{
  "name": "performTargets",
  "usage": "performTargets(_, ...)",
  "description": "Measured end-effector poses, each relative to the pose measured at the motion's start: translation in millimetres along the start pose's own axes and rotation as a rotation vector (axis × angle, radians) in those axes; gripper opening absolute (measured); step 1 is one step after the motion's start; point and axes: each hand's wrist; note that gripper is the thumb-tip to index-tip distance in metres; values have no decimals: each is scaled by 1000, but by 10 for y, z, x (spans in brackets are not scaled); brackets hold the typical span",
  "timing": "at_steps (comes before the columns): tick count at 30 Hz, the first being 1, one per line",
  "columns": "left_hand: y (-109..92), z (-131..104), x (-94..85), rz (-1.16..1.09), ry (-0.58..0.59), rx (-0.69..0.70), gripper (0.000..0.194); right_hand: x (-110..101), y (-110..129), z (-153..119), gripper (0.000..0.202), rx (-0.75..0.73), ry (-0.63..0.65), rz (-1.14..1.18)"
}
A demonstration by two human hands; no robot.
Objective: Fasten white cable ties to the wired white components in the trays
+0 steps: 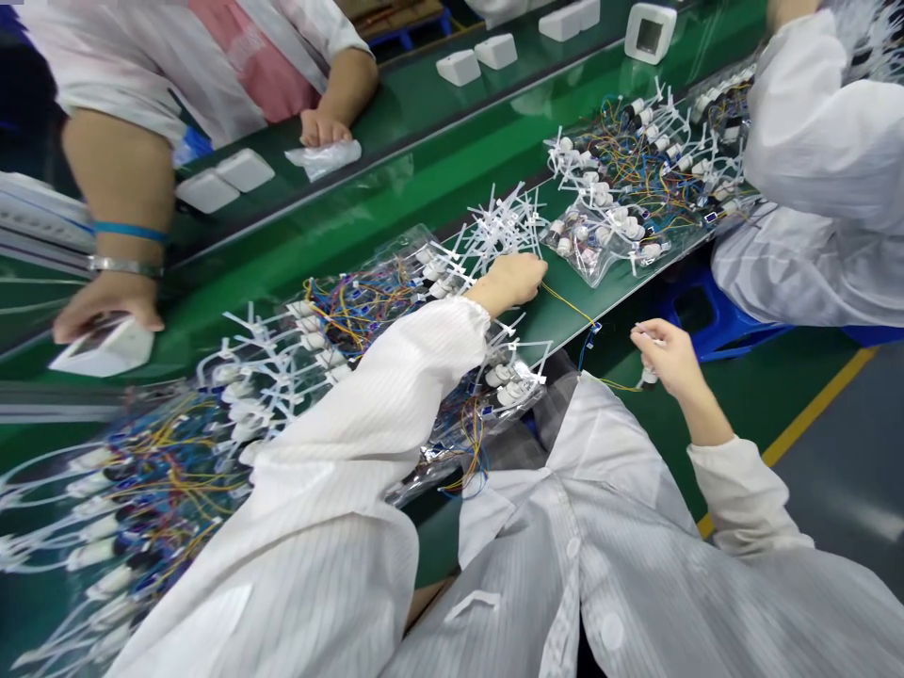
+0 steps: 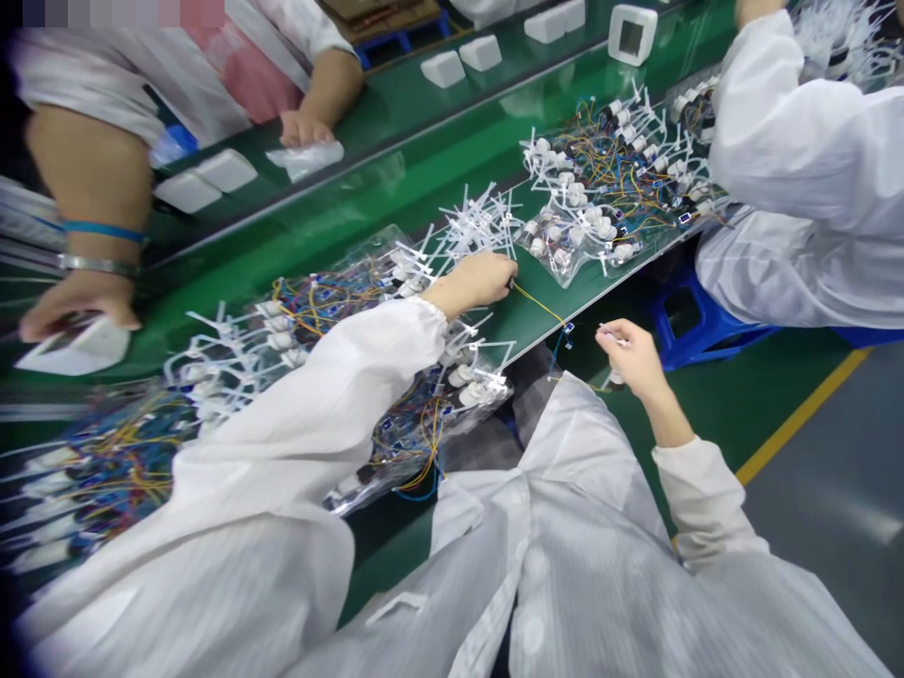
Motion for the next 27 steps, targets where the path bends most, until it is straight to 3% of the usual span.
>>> performTargets(3,2,-2,-3,0,-6,-3,48,338,-107,190,32,-49,-27,-73)
performTargets(7,-10,-4,5,2,-15,-6,48,567,-171,342,25,-113,-47,-160)
performTargets(14,46,8,26,-109,-49,-22,45,601,-196,383,11,-202,-49,-290)
performTargets(27,88,48,95,-191,-133,-48,41,720,-210,426,18,-213,-80,-332)
Point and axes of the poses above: each hand's wrist, its own z-axis towards the middle knuckle, its own x-axis out of the palm, y = z × x, and after that the axes turned 15 degrees about x, right-handed
